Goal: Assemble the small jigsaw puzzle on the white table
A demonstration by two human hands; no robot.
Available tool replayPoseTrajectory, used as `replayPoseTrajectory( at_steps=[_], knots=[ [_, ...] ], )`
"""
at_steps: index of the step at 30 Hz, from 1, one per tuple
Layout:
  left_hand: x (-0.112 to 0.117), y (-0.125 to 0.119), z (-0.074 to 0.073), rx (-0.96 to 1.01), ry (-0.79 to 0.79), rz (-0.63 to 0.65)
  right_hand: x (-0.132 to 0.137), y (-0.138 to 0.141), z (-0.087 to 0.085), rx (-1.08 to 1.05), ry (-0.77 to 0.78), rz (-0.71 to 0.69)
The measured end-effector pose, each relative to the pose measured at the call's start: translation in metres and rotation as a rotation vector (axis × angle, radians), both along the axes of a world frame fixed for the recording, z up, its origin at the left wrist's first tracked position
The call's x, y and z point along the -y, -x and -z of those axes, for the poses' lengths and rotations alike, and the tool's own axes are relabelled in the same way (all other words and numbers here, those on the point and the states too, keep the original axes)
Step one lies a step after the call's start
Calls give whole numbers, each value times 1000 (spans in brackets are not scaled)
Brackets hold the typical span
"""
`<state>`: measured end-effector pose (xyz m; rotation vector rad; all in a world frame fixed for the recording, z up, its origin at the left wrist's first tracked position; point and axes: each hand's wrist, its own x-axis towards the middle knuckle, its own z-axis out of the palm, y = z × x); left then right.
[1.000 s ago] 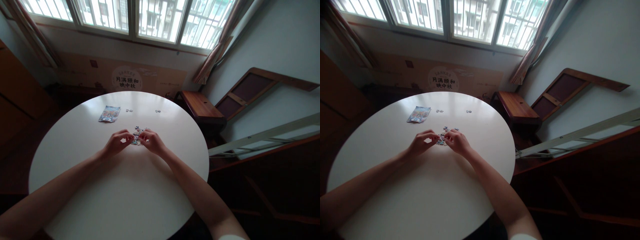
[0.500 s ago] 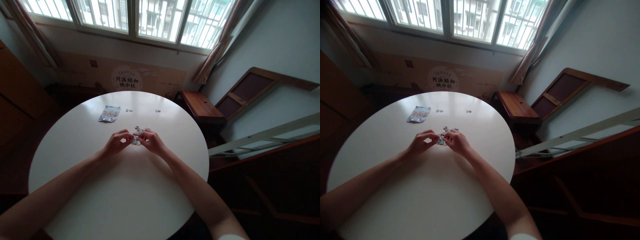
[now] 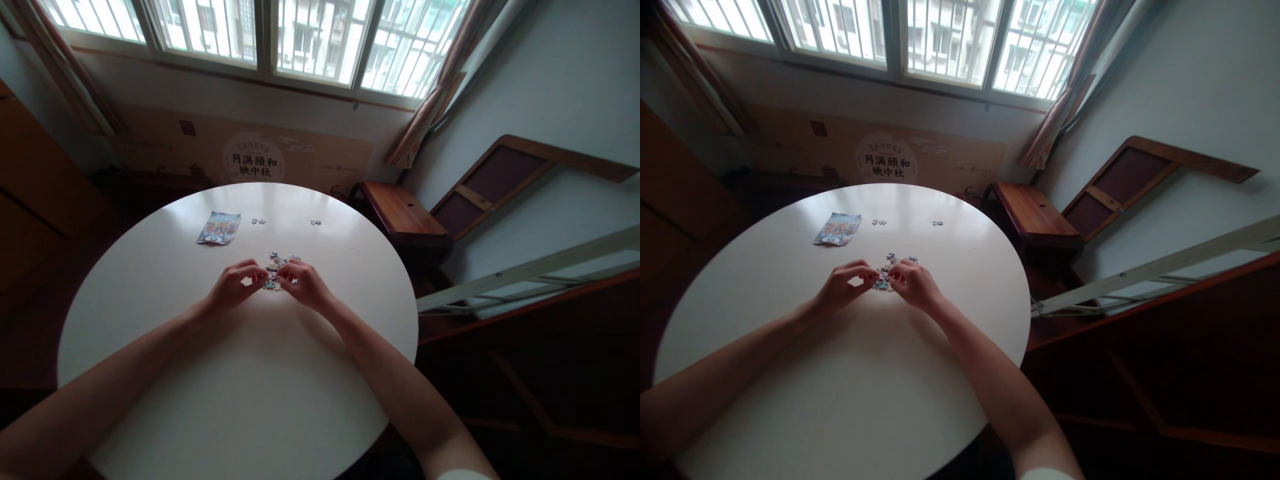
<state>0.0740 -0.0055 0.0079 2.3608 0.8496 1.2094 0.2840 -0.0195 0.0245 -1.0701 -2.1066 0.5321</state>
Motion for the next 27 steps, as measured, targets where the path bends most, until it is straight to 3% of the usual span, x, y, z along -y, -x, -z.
replayPoseTrajectory(
  at_steps=[27],
  knots=[
    [0,0,-1,-2,0,2,0,1,0,-12,-2,-7]
  ],
)
